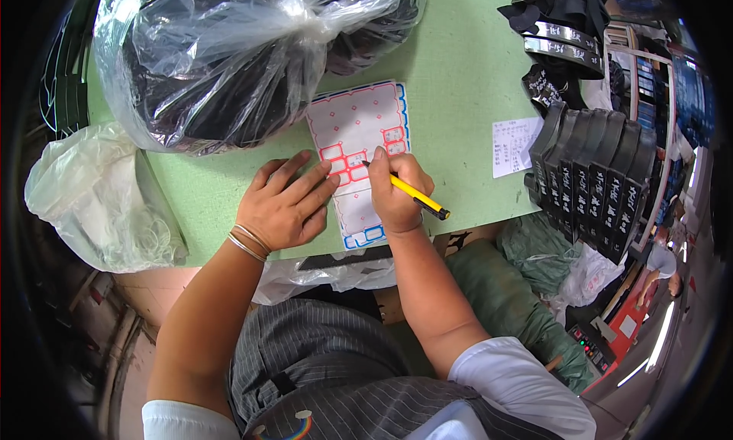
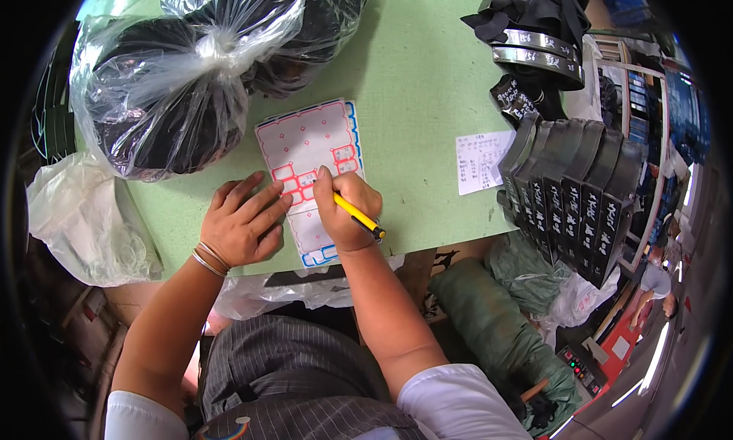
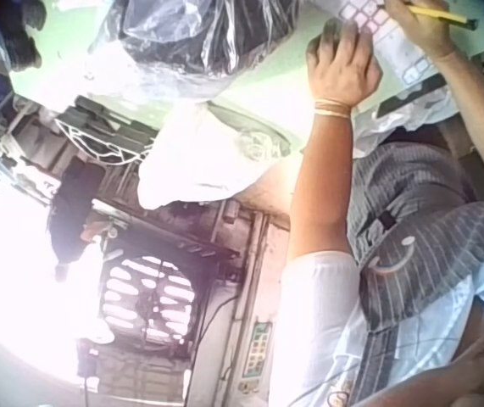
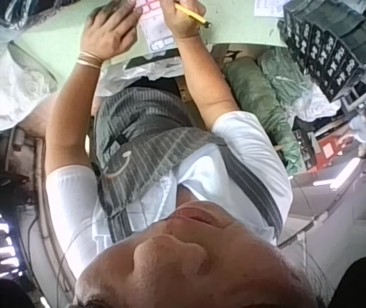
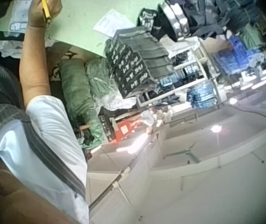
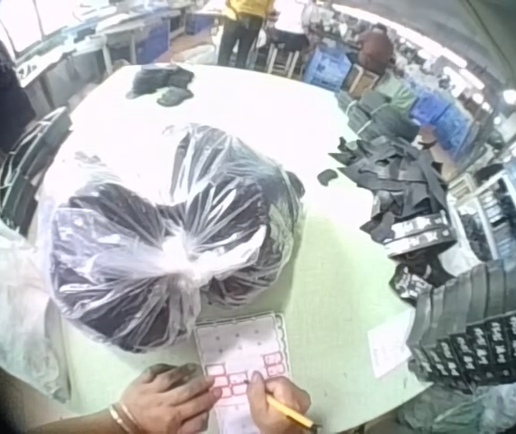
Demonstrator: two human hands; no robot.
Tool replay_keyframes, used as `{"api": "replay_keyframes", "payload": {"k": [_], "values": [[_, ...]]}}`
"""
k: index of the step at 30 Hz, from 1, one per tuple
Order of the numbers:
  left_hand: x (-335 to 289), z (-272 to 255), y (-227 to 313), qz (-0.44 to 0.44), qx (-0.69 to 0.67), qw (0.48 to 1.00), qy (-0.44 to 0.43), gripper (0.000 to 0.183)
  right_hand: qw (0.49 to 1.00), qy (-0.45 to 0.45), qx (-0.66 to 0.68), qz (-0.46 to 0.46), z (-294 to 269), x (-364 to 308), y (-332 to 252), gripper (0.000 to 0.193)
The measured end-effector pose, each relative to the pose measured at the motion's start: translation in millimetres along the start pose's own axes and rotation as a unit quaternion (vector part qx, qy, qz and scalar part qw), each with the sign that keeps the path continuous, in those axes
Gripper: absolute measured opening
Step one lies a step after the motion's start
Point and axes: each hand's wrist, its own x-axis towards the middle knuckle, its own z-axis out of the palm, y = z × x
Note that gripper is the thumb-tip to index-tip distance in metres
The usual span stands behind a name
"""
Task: Operate a hydraulic press machine with metal dies to cut shoe components from material, then sort, bag, and record the output.
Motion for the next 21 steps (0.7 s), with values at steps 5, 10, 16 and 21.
{"api": "replay_keyframes", "payload": {"k": [5, 10, 16, 21], "values": [[-0.1, -1.4, 0.3, 0.003, -0.001, 1.000, -0.001, 0.045, 0.996, 0.003, 0.046, 0.072, -1.6, -6.7, 8.2, 0.027], [2.9, -4.5, 1.4, 0.004, -0.014, 1.000, -0.012, 0.050, 0.986, 0.031, 0.139, 0.089, 1.1, -2.8, 12.9, 0.022], [-2.2, 3.0, 9.1, -0.133, -0.142, 0.979, 0.058, 0.051, 0.970, 0.014, 0.196, 0.141, 0.5, 5.3, 8.3, 0.024], [40.3, 23.6, 60.4, -0.474, -0.440, 0.731, 0.217, 0.063, 0.965, 0.012, 0.211, 0.158, -6.9, 8.7, 11.9, 0.028]]}}
